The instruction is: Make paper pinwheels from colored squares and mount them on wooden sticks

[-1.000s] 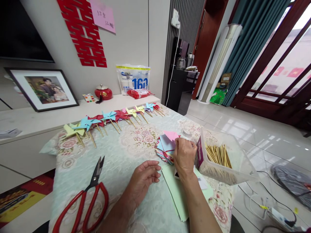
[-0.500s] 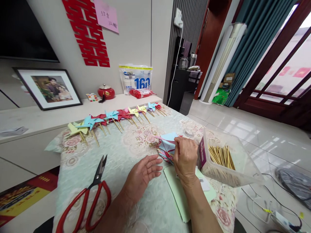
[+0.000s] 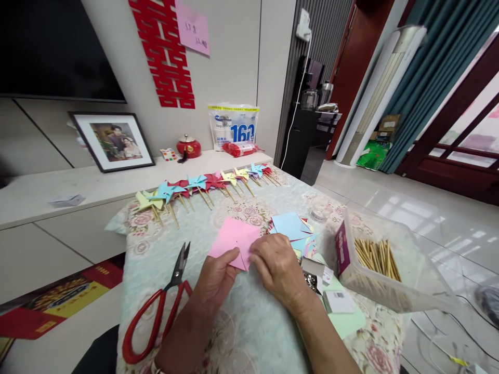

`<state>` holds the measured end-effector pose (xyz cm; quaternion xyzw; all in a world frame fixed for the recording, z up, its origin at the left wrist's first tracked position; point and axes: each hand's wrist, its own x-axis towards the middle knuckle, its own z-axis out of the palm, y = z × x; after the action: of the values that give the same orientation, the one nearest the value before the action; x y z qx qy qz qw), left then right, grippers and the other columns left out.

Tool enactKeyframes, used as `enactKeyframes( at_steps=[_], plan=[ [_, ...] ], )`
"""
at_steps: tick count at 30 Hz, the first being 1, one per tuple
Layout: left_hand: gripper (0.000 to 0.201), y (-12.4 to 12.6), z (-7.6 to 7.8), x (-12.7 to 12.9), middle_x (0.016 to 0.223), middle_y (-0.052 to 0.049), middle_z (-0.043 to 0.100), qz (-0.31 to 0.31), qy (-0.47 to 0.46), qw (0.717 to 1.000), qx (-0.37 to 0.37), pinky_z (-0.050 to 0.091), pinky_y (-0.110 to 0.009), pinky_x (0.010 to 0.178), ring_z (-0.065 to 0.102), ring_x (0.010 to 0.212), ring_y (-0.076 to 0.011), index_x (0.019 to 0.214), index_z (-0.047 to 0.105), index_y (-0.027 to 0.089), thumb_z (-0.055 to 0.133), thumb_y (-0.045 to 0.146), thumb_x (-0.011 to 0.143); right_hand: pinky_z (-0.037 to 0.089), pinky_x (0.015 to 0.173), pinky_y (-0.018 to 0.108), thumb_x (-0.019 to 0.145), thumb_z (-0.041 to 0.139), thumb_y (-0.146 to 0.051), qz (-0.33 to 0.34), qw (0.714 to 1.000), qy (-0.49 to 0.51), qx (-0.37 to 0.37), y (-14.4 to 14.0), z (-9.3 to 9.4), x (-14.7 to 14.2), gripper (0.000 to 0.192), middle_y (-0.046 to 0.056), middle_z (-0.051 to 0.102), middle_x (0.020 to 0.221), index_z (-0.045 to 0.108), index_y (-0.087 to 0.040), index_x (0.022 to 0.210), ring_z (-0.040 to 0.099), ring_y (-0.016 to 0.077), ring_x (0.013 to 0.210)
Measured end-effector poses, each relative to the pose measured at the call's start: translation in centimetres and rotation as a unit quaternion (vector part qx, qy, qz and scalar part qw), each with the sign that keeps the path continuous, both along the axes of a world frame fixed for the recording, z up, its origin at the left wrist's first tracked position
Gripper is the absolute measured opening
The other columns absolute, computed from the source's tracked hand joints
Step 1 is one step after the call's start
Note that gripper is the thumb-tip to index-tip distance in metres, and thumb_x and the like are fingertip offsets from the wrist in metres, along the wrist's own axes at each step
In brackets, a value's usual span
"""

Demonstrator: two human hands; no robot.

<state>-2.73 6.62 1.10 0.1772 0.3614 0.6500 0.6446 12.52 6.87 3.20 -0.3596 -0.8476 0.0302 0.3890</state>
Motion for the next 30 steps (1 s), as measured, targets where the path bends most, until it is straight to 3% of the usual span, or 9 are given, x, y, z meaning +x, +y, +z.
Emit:
enactKeyframes(
  at_steps=[5,8,13,17,24,30],
  plan=[
    [0.04,-0.7,0.7,-0.4,0.103,-0.008,0.077,-0.093,0.037,0.995,-0.007,0.055,-0.035,0.075,0.069,0.102,-0.0326,0.1,0.073,0.019,0.08,0.02,0.061,0.049,0.085,0.036,0.096,0.057,-0.029,-0.089,0.98,0.153,-0.09,0.5,-0.4,1.0,0.018,0.008,0.072,0.104,0.066,-0.021,0.11,0.066,0.0225,0.097],
    [0.039,-1.1,0.9,-0.5,0.103,-0.01,0.077,-0.141,0.061,0.988,0.015,0.055,-0.036,0.074,0.07,0.098,-0.0327,0.1,0.075,0.017,0.081,0.022,0.062,0.051,0.084,0.037,0.092,0.062,-0.037,-0.087,0.948,0.234,-0.195,0.7,-0.5,1.1,0.031,0.008,0.071,0.108,0.064,-0.02,0.118,0.066,0.0229,0.096],
    [0.042,-1.3,0.4,-0.6,0.098,-0.01,0.078,-0.177,0.096,0.978,0.05,0.053,-0.037,0.082,0.071,0.093,-0.0295,0.107,0.075,0.013,0.079,0.021,0.066,0.046,0.061,0.029,0.081,0.073,-0.041,-0.035,0.878,0.327,-0.348,0.7,-0.4,0.6,0.044,0.0,0.063,0.078,0.065,-0.019,0.119,0.059,0.0162,0.067],
    [0.042,-1.0,-0.1,-0.6,0.092,-0.011,0.079,-0.148,0.119,0.981,0.03,0.054,-0.035,0.076,0.072,0.082,-0.0268,0.106,0.074,0.011,0.08,0.024,0.067,0.041,0.057,0.028,0.075,0.075,-0.039,-0.033,0.854,0.36,-0.373,0.7,-0.4,0.3,0.044,-0.003,0.058,0.071,0.067,-0.02,0.114,0.053,0.0144,0.061],
    [0.042,-0.6,-0.4,-0.7,0.087,-0.01,0.079,-0.099,0.107,0.989,0.019,0.055,-0.034,0.072,0.072,0.075,-0.0246,0.104,0.072,0.01,0.081,0.026,0.067,0.037,0.057,0.026,0.079,0.074,-0.043,-0.008,0.846,0.372,-0.381,0.8,-0.3,0.6,0.039,-0.003,0.056,0.067,0.07,-0.019,0.11,0.049,0.0127,0.06],
    [0.034,-0.7,-0.2,-1.3,0.08,-0.008,0.077,-0.135,0.188,0.973,0.017,0.051,-0.031,0.066,0.068,0.068,-0.0219,0.098,0.073,0.012,0.075,0.024,0.068,0.044,0.065,0.029,0.079,0.074,-0.046,-0.025,0.831,0.398,-0.387,1.1,-0.4,1.5,0.042,-0.001,0.061,0.072,0.071,-0.018,0.111,0.054,0.0146,0.067]
  ],
)
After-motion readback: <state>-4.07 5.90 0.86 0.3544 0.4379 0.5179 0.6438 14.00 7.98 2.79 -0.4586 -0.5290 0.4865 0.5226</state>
